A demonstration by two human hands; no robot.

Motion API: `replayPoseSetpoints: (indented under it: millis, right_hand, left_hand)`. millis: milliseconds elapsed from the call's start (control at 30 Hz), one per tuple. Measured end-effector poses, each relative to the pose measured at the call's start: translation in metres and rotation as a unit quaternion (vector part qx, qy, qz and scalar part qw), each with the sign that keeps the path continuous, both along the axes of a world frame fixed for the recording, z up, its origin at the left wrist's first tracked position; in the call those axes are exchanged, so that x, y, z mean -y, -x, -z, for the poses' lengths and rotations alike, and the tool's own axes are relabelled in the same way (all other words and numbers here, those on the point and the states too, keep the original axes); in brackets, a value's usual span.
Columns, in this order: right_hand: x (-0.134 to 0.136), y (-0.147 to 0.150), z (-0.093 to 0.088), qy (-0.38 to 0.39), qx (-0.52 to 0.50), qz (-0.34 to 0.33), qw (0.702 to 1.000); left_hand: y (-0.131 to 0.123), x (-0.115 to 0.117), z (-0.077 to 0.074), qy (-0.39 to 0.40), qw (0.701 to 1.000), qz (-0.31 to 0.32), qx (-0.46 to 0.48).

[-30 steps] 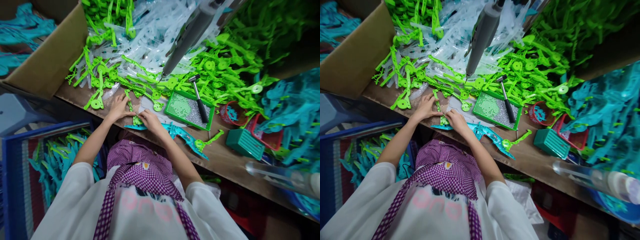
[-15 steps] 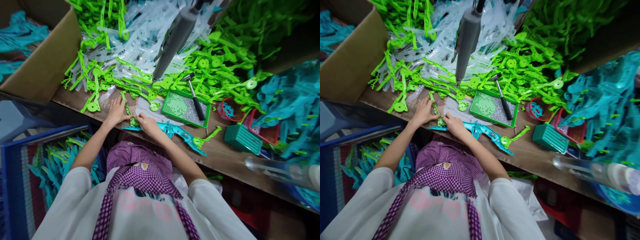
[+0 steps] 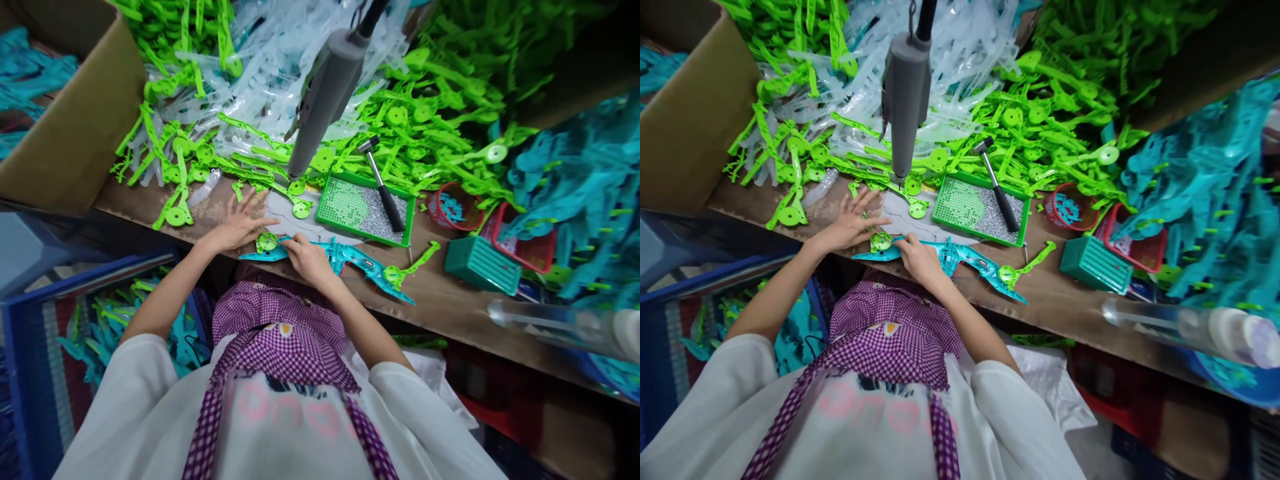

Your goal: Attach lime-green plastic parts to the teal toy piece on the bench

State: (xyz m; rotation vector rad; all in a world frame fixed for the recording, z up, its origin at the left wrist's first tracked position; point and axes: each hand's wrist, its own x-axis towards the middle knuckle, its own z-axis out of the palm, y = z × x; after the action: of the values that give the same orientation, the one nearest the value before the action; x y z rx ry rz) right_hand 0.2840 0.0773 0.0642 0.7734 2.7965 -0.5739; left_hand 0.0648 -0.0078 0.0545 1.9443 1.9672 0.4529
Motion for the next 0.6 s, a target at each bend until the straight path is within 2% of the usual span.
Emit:
replayPoseSetpoints:
  millis: [100, 200, 400, 600]
  right_hand:
    - [-0.004, 0.004, -0.001, 0.008, -0.006, 0.007, 1.000]
    - [-0.007, 0.006, 0.000, 0.027, -0.020, 0.019, 0.999]
    - [-0.014, 0.004, 0.005, 0.081, -0.076, 0.042, 0.993]
    - [-0.020, -0.008, 0.011, 0.096, -0.133, 0.016, 0.986]
  left_hand:
    - [0.000, -0.005, -0.006, 0.031, 0.996, 0.079, 0.011]
    - [0.000, -0.008, -0.007, 0.059, 0.991, 0.117, 0.005]
    - [0.000, -0.008, -0.007, 0.063, 0.989, 0.131, -0.007]
    - [-0.001, -0.005, -0.001, 0.026, 0.994, 0.104, 0.012]
